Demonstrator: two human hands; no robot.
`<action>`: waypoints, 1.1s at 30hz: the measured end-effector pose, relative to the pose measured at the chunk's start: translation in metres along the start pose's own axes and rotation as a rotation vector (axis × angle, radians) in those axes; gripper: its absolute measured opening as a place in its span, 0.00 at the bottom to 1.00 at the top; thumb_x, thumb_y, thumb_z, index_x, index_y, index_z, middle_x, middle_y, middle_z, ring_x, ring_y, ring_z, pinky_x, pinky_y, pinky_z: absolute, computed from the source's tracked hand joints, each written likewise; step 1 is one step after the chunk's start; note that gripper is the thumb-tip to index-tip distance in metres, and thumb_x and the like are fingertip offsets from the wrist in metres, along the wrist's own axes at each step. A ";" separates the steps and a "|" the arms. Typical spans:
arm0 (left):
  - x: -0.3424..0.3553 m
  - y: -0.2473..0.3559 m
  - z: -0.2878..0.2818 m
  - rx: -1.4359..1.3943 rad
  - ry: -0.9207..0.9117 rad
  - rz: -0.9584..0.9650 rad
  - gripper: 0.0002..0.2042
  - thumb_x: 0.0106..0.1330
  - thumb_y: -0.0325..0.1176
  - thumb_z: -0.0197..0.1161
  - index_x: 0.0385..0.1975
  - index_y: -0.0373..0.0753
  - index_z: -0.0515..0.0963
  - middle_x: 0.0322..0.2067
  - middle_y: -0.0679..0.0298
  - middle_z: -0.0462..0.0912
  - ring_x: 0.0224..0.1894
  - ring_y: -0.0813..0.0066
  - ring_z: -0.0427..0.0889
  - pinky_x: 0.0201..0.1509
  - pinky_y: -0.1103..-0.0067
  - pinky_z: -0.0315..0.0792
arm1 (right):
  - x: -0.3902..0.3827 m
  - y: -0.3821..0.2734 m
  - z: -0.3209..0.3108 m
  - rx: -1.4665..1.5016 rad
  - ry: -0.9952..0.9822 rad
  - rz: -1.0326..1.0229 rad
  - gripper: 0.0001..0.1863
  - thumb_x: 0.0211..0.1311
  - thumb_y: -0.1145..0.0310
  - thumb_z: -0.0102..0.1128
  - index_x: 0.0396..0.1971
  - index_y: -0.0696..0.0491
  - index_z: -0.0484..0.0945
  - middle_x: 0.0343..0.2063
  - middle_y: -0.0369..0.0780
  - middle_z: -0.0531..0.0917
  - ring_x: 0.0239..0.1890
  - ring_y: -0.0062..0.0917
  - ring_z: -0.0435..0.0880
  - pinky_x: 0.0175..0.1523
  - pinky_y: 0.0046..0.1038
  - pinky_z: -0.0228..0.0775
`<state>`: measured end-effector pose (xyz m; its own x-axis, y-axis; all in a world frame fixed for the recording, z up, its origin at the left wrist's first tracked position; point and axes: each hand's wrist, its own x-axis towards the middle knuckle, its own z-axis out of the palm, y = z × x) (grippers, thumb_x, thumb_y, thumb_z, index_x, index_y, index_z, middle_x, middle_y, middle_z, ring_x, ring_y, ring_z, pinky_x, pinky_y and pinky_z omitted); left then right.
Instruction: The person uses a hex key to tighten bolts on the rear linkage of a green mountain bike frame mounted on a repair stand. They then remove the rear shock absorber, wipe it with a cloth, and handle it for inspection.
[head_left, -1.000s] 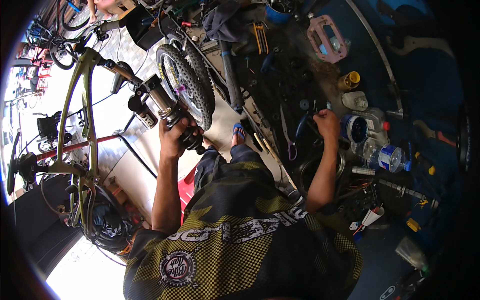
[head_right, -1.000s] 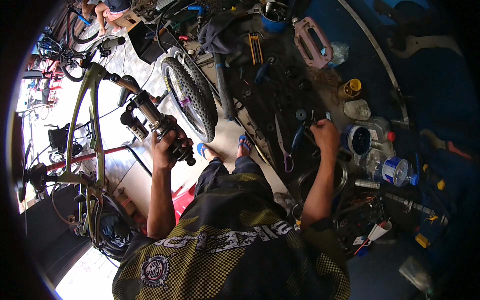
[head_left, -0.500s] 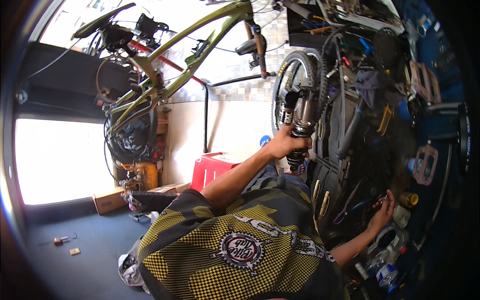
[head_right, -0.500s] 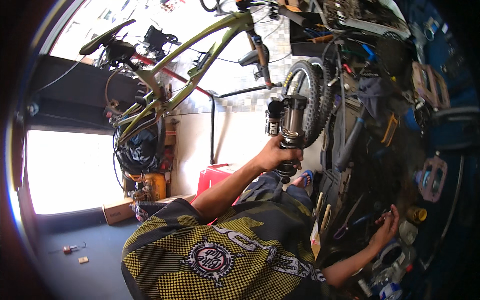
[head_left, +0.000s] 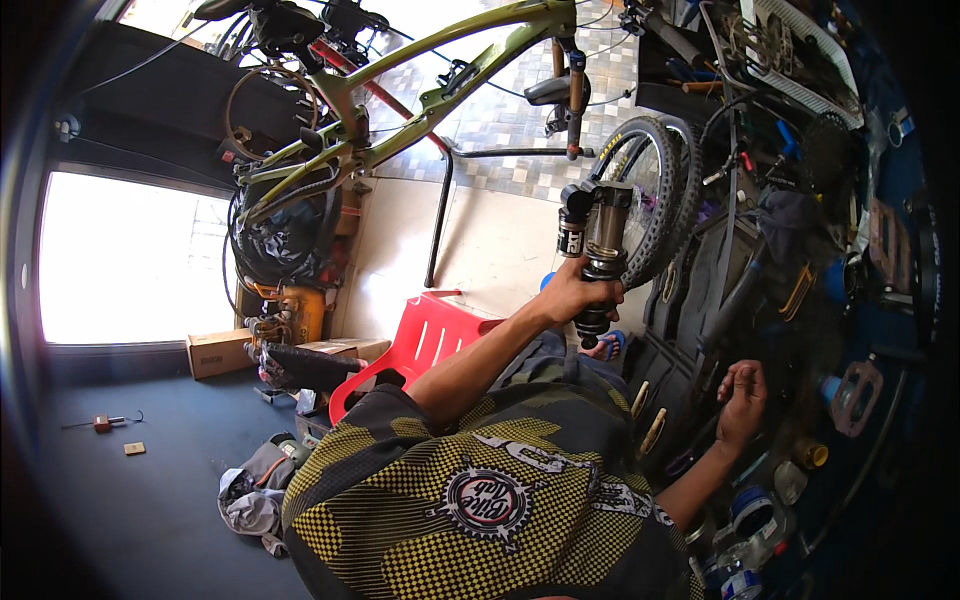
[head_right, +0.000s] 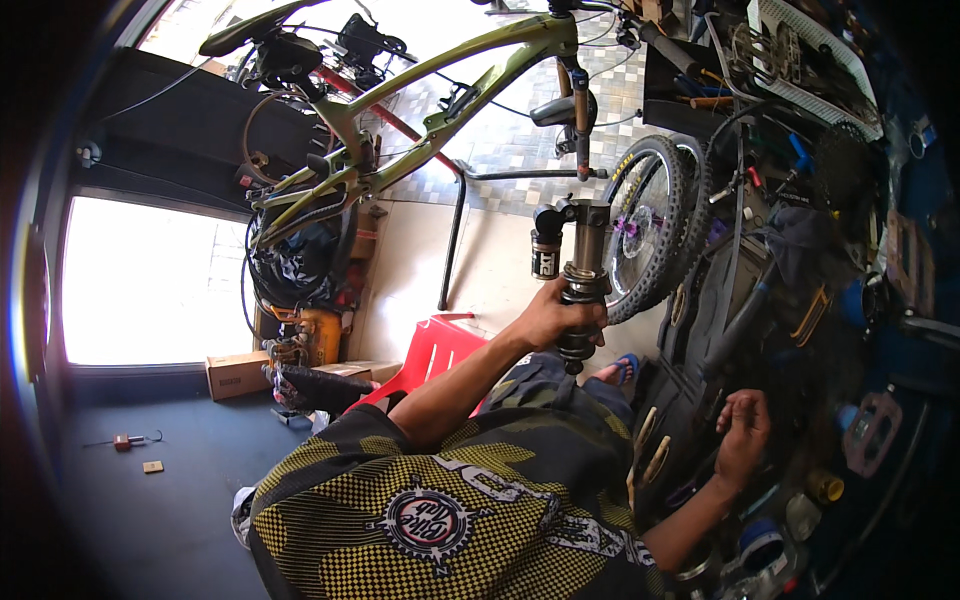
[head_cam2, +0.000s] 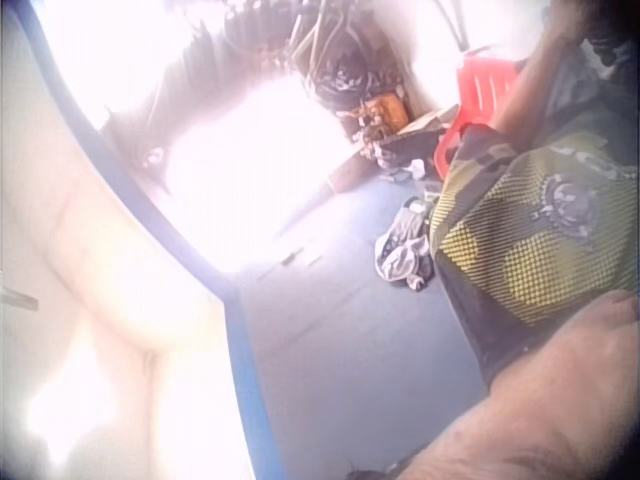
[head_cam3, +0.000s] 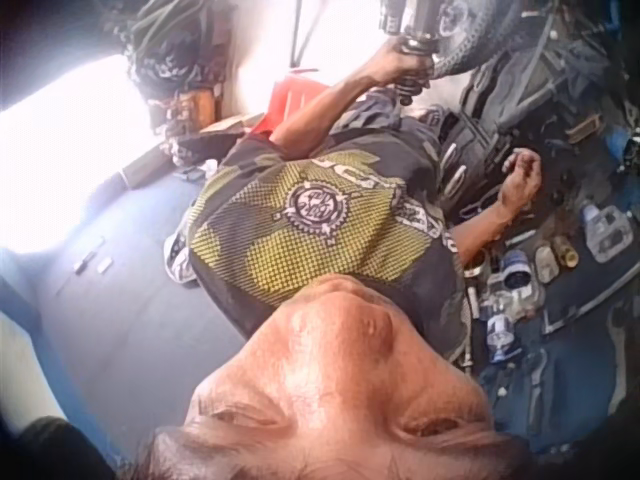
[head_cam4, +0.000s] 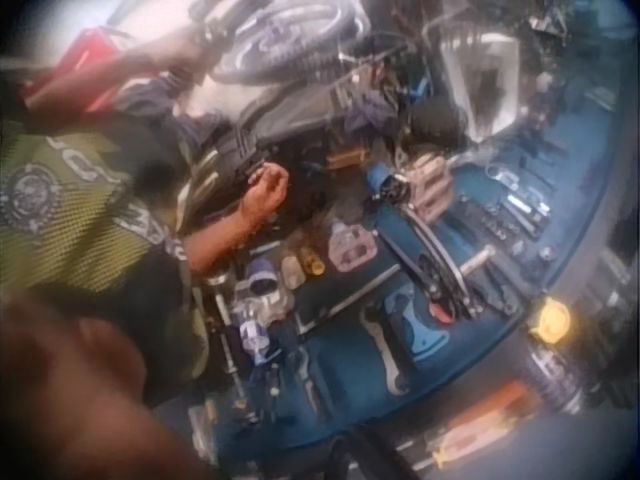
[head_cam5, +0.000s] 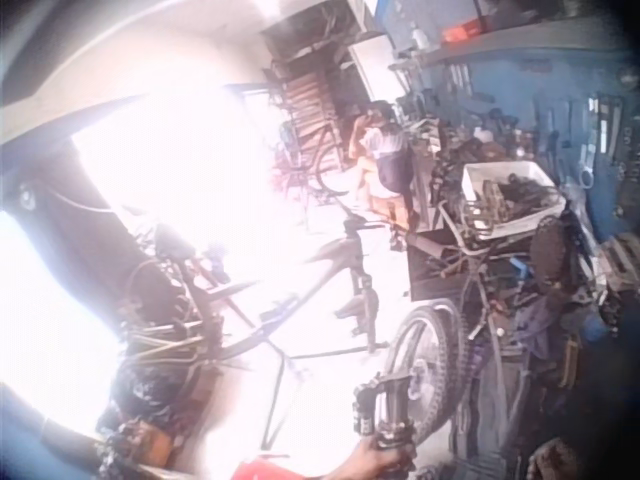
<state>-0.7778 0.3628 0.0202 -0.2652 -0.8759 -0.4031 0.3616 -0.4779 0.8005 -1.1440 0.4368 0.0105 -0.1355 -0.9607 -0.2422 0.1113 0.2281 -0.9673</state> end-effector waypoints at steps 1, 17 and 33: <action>-0.001 0.003 -0.001 0.000 0.004 0.002 0.23 0.65 0.26 0.72 0.57 0.32 0.71 0.34 0.56 0.84 0.31 0.62 0.87 0.40 0.64 0.87 | 0.002 0.011 0.000 0.037 -0.049 0.010 0.14 0.80 0.58 0.60 0.35 0.52 0.78 0.26 0.31 0.75 0.27 0.13 0.72 0.32 0.18 0.64; -0.002 0.001 -0.020 0.024 0.064 0.013 0.21 0.61 0.28 0.71 0.53 0.33 0.76 0.35 0.57 0.86 0.33 0.61 0.90 0.38 0.68 0.87 | -0.004 0.000 0.061 -0.187 0.013 -0.033 0.25 0.79 0.53 0.60 0.25 0.57 0.82 0.20 0.33 0.81 0.26 0.15 0.77 0.32 0.25 0.66; 0.010 0.005 0.074 -0.082 -0.460 -0.083 0.22 0.64 0.36 0.76 0.49 0.29 0.75 0.49 0.52 0.81 0.43 0.65 0.86 0.36 0.68 0.91 | -0.009 -0.018 0.062 0.732 -0.011 0.034 0.12 0.78 0.71 0.56 0.57 0.55 0.75 0.52 0.45 0.87 0.56 0.29 0.85 0.58 0.32 0.79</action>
<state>-0.8449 0.3566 0.0534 -0.6580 -0.7227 -0.2115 0.3868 -0.5654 0.7285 -1.0834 0.4314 0.0344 -0.1107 -0.9575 -0.2663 0.7450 0.0974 -0.6599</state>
